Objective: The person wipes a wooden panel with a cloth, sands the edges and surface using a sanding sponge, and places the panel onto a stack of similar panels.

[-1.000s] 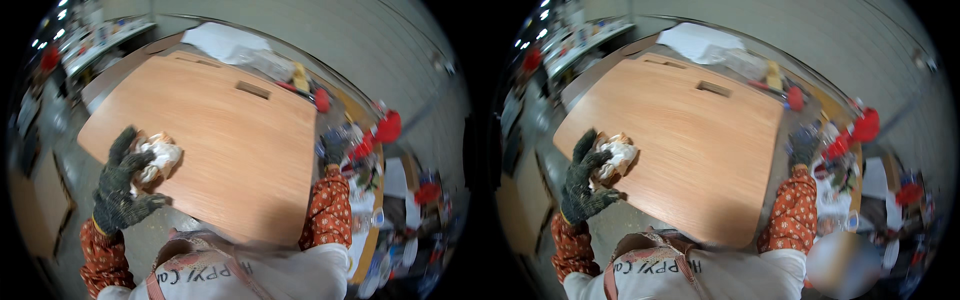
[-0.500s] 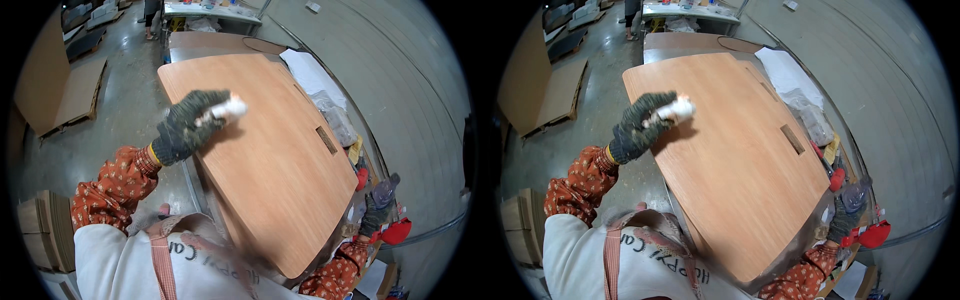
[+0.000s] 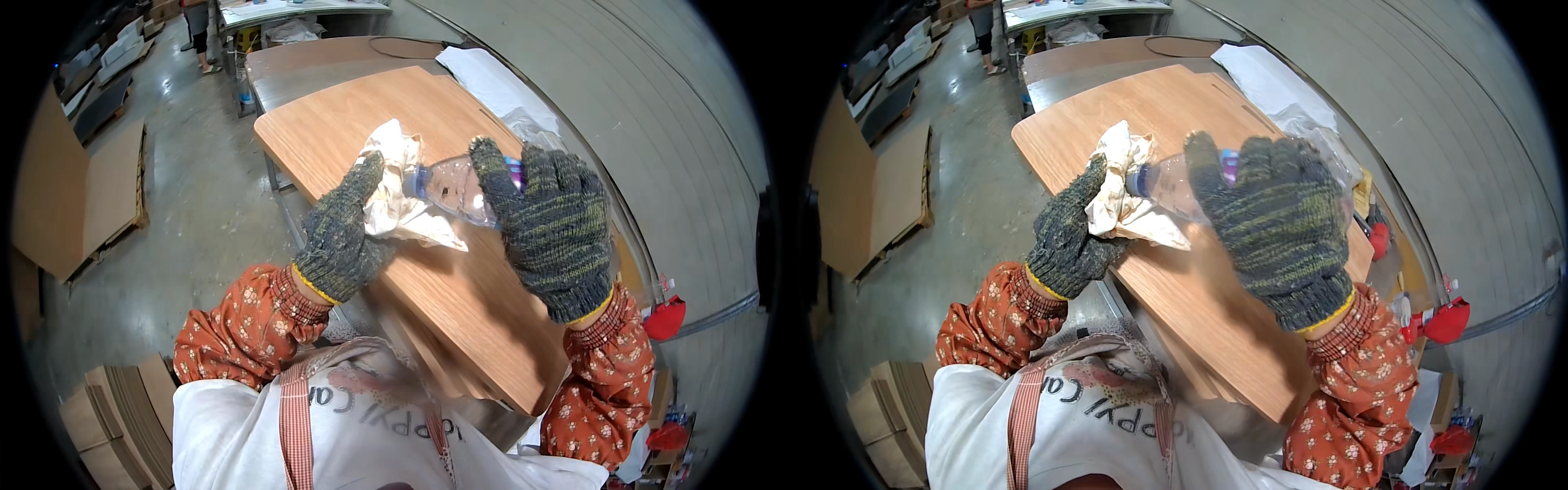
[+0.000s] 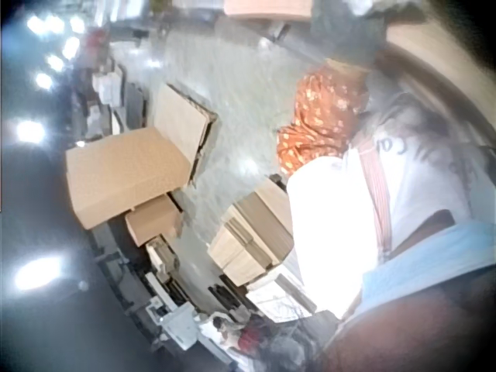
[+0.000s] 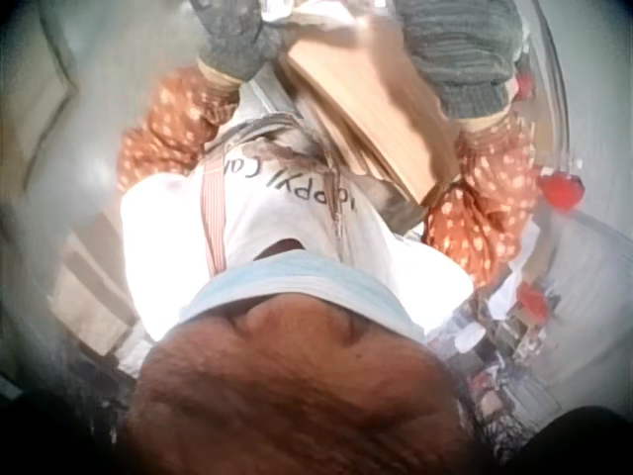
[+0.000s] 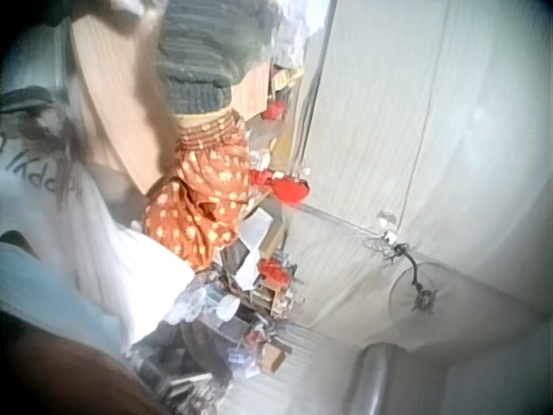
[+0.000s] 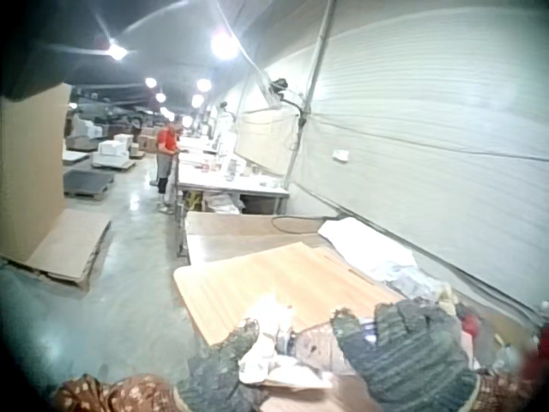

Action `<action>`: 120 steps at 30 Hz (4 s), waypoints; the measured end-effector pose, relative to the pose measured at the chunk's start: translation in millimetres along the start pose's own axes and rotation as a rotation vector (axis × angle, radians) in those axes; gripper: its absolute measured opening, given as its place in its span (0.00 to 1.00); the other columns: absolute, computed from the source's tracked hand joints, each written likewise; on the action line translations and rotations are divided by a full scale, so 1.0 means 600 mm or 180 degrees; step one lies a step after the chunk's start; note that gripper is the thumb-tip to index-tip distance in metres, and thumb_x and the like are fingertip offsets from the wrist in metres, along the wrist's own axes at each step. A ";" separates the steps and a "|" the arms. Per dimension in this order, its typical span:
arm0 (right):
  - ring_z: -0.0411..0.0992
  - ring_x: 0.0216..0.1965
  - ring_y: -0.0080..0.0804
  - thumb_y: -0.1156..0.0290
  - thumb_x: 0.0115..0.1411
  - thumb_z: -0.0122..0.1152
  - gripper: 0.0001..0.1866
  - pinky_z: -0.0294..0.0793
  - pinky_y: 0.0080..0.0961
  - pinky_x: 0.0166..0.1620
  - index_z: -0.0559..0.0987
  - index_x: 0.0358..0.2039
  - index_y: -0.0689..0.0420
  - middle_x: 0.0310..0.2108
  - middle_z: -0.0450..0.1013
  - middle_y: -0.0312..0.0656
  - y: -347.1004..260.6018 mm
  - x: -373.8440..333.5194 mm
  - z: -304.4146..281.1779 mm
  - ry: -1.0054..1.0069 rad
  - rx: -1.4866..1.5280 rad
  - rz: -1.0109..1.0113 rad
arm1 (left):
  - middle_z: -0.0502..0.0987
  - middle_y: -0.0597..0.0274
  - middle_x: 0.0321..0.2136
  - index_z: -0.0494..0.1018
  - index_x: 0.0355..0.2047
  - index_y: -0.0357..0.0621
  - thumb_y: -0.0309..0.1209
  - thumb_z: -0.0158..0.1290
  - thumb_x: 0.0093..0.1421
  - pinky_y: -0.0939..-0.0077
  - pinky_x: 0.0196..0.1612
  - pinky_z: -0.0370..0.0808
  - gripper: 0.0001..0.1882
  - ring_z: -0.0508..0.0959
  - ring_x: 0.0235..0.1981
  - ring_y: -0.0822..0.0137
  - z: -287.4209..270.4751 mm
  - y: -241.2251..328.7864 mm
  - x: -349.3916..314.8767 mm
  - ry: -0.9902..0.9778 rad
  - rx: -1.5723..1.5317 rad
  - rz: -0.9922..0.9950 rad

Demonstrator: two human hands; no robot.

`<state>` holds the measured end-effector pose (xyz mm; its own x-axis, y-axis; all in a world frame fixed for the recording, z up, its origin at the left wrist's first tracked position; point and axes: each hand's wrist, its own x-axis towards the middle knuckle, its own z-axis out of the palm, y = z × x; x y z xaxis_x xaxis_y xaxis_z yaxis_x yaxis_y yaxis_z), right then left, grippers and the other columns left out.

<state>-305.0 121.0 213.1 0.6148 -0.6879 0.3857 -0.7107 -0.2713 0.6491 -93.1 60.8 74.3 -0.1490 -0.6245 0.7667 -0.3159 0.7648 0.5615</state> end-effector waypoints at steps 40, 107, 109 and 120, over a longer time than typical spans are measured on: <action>0.63 0.57 0.40 0.66 0.39 0.73 0.43 0.62 0.33 0.58 0.64 0.56 0.63 0.54 0.66 0.48 0.092 -0.739 0.314 -0.0909 -0.0614 0.4431 | 0.72 0.50 0.48 0.71 0.49 0.43 0.40 0.58 0.53 0.58 0.60 0.62 0.24 0.67 0.58 0.55 -0.025 -0.021 0.000 -0.0891 0.0275 0.0575; 0.53 0.63 0.53 0.72 0.51 0.48 0.33 0.55 0.45 0.62 0.61 0.61 0.61 0.61 0.54 0.57 -0.352 0.230 0.099 -0.1700 0.0423 0.2091 | 0.75 0.59 0.47 0.73 0.49 0.49 0.43 0.54 0.58 0.62 0.58 0.64 0.21 0.70 0.55 0.60 -0.144 -0.412 0.206 -0.1904 -0.1466 0.1121; 0.54 0.63 0.54 0.72 0.53 0.46 0.31 0.58 0.44 0.61 0.62 0.60 0.61 0.61 0.55 0.57 -0.368 0.260 0.124 -0.1836 0.0146 0.2001 | 0.75 0.62 0.48 0.74 0.48 0.50 0.42 0.57 0.55 0.58 0.63 0.57 0.21 0.62 0.61 0.58 -0.115 -0.419 0.234 -0.2375 -0.1889 0.1107; 0.61 0.60 0.46 0.77 0.45 0.54 0.30 0.64 0.43 0.58 0.72 0.53 0.52 0.57 0.64 0.45 -0.390 0.321 0.101 -0.1874 0.0675 0.2900 | 0.70 0.55 0.52 0.68 0.52 0.40 0.34 0.47 0.64 0.70 0.56 0.67 0.18 0.69 0.55 0.63 0.190 -0.530 0.458 -0.2873 -0.2296 0.1630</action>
<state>-40.9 11.0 96.0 -0.3875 -0.8863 0.2534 -0.8935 0.4288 0.1333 -140.6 -372.1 71.1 -0.7775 0.1000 0.6208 0.5062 0.6853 0.5236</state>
